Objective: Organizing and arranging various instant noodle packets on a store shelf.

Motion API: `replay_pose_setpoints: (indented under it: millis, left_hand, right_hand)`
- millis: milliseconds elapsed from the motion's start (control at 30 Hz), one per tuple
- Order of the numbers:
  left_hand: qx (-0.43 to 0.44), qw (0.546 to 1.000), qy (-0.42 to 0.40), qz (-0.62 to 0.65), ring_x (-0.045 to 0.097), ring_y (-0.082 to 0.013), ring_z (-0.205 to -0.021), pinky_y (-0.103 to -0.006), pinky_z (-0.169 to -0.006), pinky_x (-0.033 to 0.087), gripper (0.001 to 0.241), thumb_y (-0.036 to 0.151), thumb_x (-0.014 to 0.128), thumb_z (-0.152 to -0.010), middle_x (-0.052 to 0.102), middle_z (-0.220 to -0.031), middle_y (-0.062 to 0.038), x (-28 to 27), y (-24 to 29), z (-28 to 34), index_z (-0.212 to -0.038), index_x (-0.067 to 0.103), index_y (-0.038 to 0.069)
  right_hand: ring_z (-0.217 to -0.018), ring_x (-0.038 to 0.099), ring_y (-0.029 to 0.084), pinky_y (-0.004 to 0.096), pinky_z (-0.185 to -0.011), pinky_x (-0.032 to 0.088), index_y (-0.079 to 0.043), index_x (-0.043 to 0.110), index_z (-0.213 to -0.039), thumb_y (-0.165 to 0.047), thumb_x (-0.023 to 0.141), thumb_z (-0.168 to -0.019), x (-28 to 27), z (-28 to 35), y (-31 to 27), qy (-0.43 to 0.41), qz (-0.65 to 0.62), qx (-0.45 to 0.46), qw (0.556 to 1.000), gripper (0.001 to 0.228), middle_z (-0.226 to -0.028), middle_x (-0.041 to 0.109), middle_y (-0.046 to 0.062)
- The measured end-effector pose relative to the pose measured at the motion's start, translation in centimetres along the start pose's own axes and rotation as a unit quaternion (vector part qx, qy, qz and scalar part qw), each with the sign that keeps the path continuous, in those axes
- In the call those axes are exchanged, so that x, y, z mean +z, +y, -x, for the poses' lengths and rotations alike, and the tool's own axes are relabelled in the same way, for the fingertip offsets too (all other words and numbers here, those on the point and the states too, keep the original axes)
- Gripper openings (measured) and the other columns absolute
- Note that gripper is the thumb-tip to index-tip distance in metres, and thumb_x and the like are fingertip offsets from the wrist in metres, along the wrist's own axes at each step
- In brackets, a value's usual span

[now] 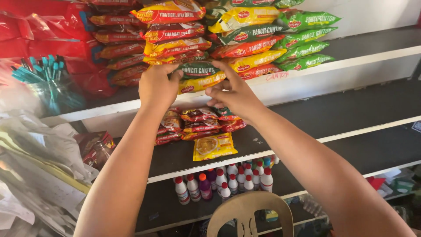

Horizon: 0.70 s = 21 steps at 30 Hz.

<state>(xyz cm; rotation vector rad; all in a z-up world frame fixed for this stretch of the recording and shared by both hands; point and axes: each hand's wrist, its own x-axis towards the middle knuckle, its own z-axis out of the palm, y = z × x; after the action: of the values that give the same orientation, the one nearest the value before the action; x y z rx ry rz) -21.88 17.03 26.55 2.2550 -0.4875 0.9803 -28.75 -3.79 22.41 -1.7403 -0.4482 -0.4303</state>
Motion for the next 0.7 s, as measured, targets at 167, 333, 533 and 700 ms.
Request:
replay_pose_setpoints:
  millis: [167,333,533,700]
  left_hand:
    - [0.062,0.99,0.097,0.076,0.073,-0.0326,-0.092,-0.0414,-0.084,0.056,0.023,0.026,0.073,-0.094,0.075,-0.102,-0.016,0.0,0.5,0.9,-0.114,0.079,0.017]
    - [0.139,0.965,0.159,0.154,0.075,-0.0285,-0.103,-0.0371,-0.091,0.057,0.022,0.013,0.069,-0.098,0.075,-0.113,-0.016,-0.4,0.8,2.7,-0.119,0.077,0.013]
    - [0.304,0.919,0.223,0.111,0.066,-0.033,-0.13,-0.0429,-0.113,0.052,0.025,0.002,0.071,-0.101,0.072,-0.13,-0.014,-1.6,0.9,6.8,-0.125,0.074,0.006]
    - [0.357,0.906,0.208,0.088,0.064,-0.0359,-0.132,-0.0432,-0.112,0.054,0.029,0.001,0.076,-0.092,0.069,-0.129,-0.012,-1.6,-0.7,11.1,-0.121,0.074,0.003]
  right_hand:
    - [-0.095,0.076,0.02,0.034,-0.079,0.059,-0.024,0.023,-0.16,-0.027,0.069,-0.092,0.7,0.2,-0.6,0.009,-0.098,-0.008,0.995,0.083,-0.114,0.072,0.009]
    - [-0.096,0.077,0.029,0.041,-0.081,0.061,-0.025,0.02,-0.16,-0.041,0.063,-0.092,1.1,-0.2,-1.2,0.054,-0.235,0.027,0.97,0.081,-0.12,0.069,0.017]
    - [-0.101,0.074,0.032,0.043,-0.084,0.061,-0.014,0.03,-0.157,-0.04,0.065,-0.095,1.0,0.3,0.4,0.02,-0.317,-0.03,0.948,0.075,-0.134,0.064,0.013]
    - [-0.119,0.06,0.018,0.041,-0.089,0.056,-0.008,0.044,-0.152,-0.018,0.071,-0.098,1.4,4.5,1.1,0.037,-0.238,-0.119,0.963,0.06,-0.137,0.058,0.009]
